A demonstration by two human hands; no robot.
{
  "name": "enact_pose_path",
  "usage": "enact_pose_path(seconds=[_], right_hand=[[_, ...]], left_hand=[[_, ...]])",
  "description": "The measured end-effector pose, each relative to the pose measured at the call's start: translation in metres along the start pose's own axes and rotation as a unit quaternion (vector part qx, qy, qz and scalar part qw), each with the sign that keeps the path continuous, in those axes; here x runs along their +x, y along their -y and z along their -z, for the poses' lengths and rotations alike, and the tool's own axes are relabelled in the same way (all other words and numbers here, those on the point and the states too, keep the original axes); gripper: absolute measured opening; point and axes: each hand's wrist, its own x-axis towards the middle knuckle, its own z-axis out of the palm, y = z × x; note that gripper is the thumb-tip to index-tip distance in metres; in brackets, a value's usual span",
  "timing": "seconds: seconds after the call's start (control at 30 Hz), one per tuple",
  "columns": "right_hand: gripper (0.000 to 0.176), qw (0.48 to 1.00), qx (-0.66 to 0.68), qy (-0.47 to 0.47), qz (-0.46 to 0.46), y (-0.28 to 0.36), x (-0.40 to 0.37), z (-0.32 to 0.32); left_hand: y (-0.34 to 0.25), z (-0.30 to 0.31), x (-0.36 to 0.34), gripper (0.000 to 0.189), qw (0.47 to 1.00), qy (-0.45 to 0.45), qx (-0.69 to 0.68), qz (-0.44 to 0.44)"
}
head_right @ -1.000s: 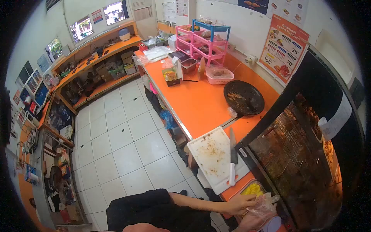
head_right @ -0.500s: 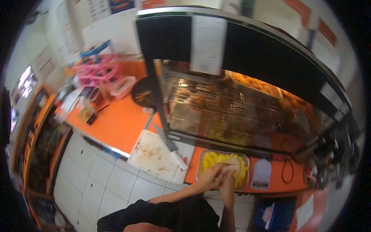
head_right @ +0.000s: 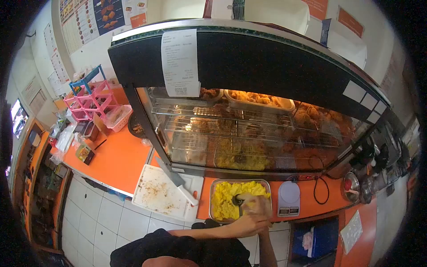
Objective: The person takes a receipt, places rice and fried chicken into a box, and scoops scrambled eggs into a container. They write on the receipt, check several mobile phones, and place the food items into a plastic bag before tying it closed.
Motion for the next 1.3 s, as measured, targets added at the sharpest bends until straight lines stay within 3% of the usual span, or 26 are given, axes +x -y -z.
enact_pose_path(seconds=[0.1,0.13,0.23,0.27,0.37,0.57,0.7,0.9,1.0,1.07,1.2,1.3], right_hand=[[0.054,0.986,0.116,-0.053,0.108,0.008,0.010,0.000],[0.055,0.977,0.143,-0.064,0.143,0.010,0.010,-0.001],[0.059,0.951,0.198,-0.083,0.223,0.016,0.008,-0.002],[0.060,0.945,0.207,-0.084,0.240,0.018,0.008,-0.003],[0.062,0.928,0.234,-0.085,0.276,0.022,0.005,0.000],[0.064,0.921,0.270,-0.072,0.270,0.031,-0.003,0.007],[0.065,0.920,0.290,-0.054,0.259,0.031,-0.005,0.010],[0.067,0.915,0.342,-0.023,0.212,0.024,-0.014,0.015],[0.068,0.913,0.368,0.008,0.173,0.020,-0.022,0.019],[0.069,0.909,0.390,0.034,0.146,0.019,-0.027,0.024],[0.070,0.904,0.405,0.076,0.111,0.014,-0.035,0.039],[0.073,0.936,0.318,0.035,0.147,-0.028,-0.025,0.072]], left_hand=[[-0.028,0.017,0.004,0.020,0.989,-0.065,0.042,0.123],[-0.017,0.012,0.005,0.029,0.982,-0.043,0.082,0.166],[0.015,0.010,0.016,0.040,0.972,-0.152,0.172,0.050],[0.028,0.010,0.016,0.045,0.980,-0.133,0.145,-0.030],[0.052,0.008,0.013,0.037,0.980,-0.116,0.111,-0.120],[0.011,0.006,0.015,0.029,0.967,-0.001,0.042,-0.251],[0.007,0.000,0.009,0.031,0.975,0.010,0.049,-0.214],[-0.007,-0.016,0.027,0.033,0.997,-0.042,-0.041,-0.044],[-0.009,-0.032,0.042,0.032,0.996,-0.043,-0.080,-0.007],[-0.007,-0.038,0.039,0.032,0.998,0.011,-0.067,-0.014],[-0.003,-0.040,0.021,0.031,0.973,0.209,0.028,-0.089],[-0.002,-0.039,0.015,0.030,0.939,0.298,0.088,-0.149]])
